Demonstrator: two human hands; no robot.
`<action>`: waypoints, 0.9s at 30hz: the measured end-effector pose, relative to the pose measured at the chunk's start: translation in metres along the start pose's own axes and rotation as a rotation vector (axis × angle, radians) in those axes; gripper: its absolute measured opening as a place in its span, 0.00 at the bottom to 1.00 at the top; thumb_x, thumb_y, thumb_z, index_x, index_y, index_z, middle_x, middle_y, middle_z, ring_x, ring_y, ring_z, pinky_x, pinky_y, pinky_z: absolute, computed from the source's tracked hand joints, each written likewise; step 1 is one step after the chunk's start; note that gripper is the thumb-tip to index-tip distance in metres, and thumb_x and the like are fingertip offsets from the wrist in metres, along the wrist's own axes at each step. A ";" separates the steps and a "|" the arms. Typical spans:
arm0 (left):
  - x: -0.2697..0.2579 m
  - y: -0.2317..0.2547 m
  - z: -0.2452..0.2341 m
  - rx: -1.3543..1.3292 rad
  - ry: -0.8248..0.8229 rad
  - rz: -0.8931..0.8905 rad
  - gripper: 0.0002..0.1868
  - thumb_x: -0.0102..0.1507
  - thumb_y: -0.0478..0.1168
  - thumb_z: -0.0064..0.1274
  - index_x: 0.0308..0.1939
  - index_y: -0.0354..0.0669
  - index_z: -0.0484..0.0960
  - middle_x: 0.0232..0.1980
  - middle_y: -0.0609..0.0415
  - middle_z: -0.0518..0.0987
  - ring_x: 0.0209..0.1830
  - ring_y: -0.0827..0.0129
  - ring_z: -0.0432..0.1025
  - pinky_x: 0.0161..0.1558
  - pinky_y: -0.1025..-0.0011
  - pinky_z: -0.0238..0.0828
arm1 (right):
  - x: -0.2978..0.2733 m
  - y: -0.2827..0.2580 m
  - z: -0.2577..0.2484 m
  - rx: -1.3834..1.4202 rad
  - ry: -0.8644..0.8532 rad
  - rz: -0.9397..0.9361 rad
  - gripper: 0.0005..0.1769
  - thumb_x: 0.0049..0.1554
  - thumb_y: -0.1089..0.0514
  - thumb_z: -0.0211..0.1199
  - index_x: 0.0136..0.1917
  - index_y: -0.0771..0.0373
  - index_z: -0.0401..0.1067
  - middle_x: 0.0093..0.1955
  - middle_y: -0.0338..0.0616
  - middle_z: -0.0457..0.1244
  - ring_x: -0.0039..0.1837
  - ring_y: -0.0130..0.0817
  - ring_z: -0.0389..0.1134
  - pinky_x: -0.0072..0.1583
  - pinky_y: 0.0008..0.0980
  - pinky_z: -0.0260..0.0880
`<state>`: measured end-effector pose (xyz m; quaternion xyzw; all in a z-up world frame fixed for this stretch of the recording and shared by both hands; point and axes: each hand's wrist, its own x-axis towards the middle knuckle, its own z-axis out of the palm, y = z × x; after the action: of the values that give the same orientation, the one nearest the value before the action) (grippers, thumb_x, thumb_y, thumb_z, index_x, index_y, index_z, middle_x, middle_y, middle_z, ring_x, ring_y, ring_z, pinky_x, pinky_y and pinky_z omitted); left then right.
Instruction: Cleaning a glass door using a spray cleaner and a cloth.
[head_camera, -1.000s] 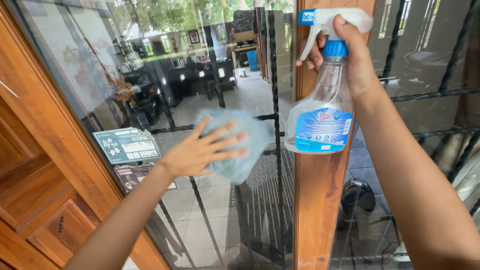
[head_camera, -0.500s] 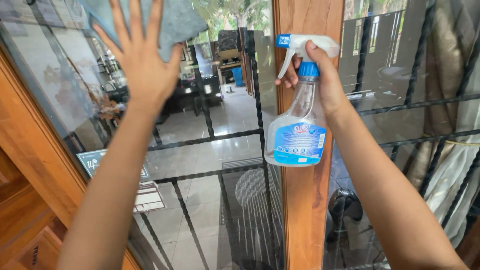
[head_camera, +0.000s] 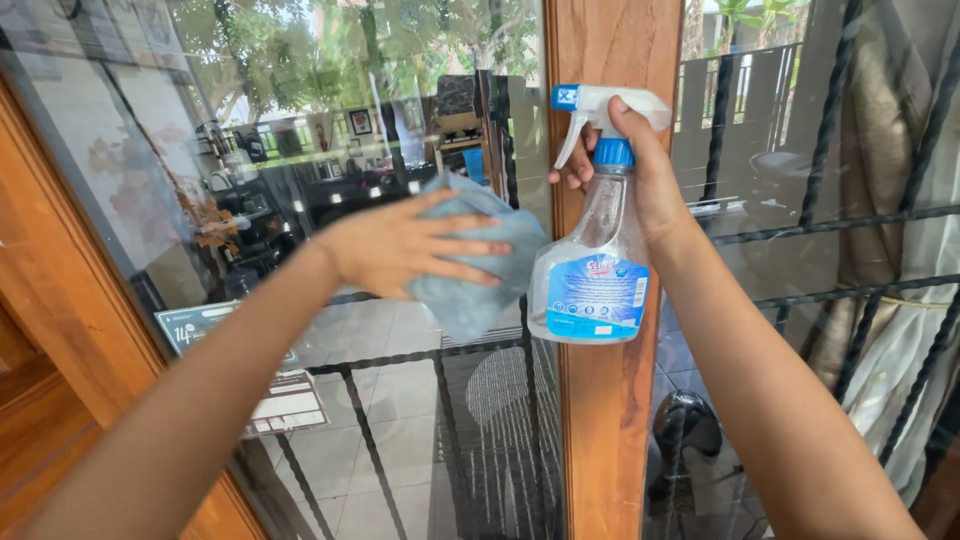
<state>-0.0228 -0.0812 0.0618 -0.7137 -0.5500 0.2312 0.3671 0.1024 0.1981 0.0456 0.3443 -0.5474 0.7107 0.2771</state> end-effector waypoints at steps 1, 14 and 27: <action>-0.002 -0.014 -0.012 0.051 -0.058 0.041 0.55 0.48 0.57 0.68 0.77 0.78 0.57 0.84 0.68 0.49 0.82 0.63 0.45 0.78 0.40 0.32 | -0.001 0.000 -0.001 -0.001 0.001 -0.001 0.24 0.66 0.36 0.54 0.43 0.58 0.63 0.32 0.42 0.57 0.41 0.36 0.63 0.60 0.44 0.72; 0.015 -0.021 -0.023 0.174 0.532 -1.129 0.46 0.69 0.57 0.64 0.85 0.71 0.52 0.88 0.53 0.44 0.88 0.47 0.33 0.77 0.28 0.16 | 0.001 0.006 -0.011 -0.003 -0.008 -0.032 0.24 0.67 0.36 0.55 0.43 0.58 0.63 0.32 0.42 0.57 0.40 0.37 0.63 0.61 0.46 0.73; -0.070 0.083 0.090 -0.106 -0.227 0.166 0.67 0.44 0.55 0.72 0.83 0.74 0.49 0.88 0.67 0.45 0.83 0.68 0.50 0.82 0.48 0.34 | 0.000 0.002 -0.011 -0.032 -0.061 -0.017 0.25 0.68 0.36 0.55 0.45 0.59 0.63 0.34 0.43 0.57 0.42 0.37 0.63 0.63 0.46 0.72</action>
<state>-0.0578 -0.1345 -0.0641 -0.7444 -0.5385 0.3106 0.2439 0.0983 0.2078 0.0427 0.3657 -0.5638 0.6888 0.2717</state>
